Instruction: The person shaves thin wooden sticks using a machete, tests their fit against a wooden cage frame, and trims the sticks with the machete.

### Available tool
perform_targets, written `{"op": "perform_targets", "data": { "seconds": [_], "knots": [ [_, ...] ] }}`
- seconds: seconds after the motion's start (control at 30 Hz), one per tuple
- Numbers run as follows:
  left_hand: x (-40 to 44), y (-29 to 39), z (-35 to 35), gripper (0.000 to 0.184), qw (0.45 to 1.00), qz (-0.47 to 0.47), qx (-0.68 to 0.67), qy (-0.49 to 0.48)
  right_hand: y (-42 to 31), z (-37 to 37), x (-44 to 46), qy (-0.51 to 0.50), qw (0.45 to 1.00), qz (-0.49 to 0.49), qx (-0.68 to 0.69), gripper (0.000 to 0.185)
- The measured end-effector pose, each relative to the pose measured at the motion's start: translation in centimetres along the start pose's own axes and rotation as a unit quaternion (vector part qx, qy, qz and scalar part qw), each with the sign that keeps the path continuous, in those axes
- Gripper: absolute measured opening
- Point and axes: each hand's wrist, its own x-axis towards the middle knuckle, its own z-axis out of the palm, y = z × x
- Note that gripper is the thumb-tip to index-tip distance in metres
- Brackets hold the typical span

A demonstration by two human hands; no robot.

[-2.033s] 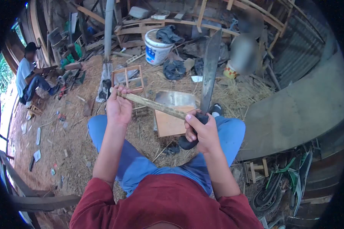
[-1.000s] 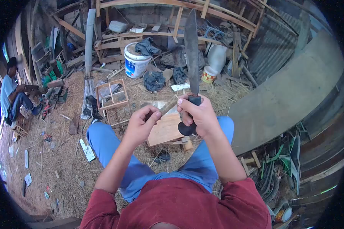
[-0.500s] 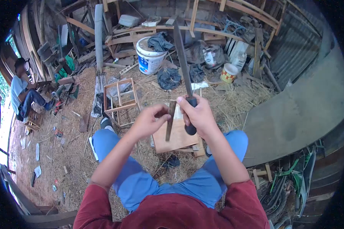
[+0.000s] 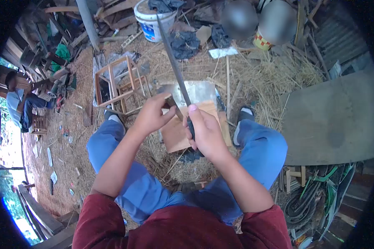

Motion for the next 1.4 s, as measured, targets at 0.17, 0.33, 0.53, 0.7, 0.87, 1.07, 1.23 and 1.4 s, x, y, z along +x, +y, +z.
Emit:
{"op": "perform_targets", "data": {
  "seconds": [0.17, 0.33, 0.53, 0.7, 0.87, 1.07, 1.23, 1.4],
  "knots": [
    [0.0, -0.5, -0.1, 0.025, 0.997, 0.018, 0.065, 0.023, 0.7, -0.1, 0.1, -0.017, 0.999, 0.019, -0.024, 0.052],
    [0.1, -0.1, -1.0, 0.026, 0.996, 0.006, 0.018, -0.082, 1.5, 0.0, 0.1, -0.04, 0.998, 0.026, -0.049, 0.05],
    [-0.5, 0.2, -1.2, 0.027, 0.995, 0.047, 0.02, -0.086, 2.5, 0.3, 0.2, -0.043, 0.997, 0.016, -0.069, 0.052],
    [-0.8, -0.2, -0.9, 0.03, 0.997, 0.053, 0.02, -0.056, 2.5, 0.7, 0.1, -0.047, 0.997, 0.017, -0.064, 0.052],
    [-1.0, -0.5, -0.5, 0.027, 0.998, 0.045, 0.024, -0.034, 2.3, 0.8, 0.1, -0.045, 0.996, 0.013, -0.074, 0.052],
    [-1.0, -0.2, -0.7, 0.024, 0.998, 0.022, 0.025, -0.049, 2.4, 0.8, 0.2, -0.045, 0.996, 0.021, -0.071, 0.051],
    [-1.2, -0.3, -0.1, 0.023, 0.999, 0.029, 0.023, -0.037, 2.3, 0.9, 0.1, -0.04, 0.996, 0.022, -0.077, 0.05],
    [-1.2, -0.3, 0.0, 0.024, 0.999, 0.017, 0.028, -0.04, 2.4, 0.7, 0.2, -0.041, 0.998, 0.031, -0.043, 0.045]
  ]
}}
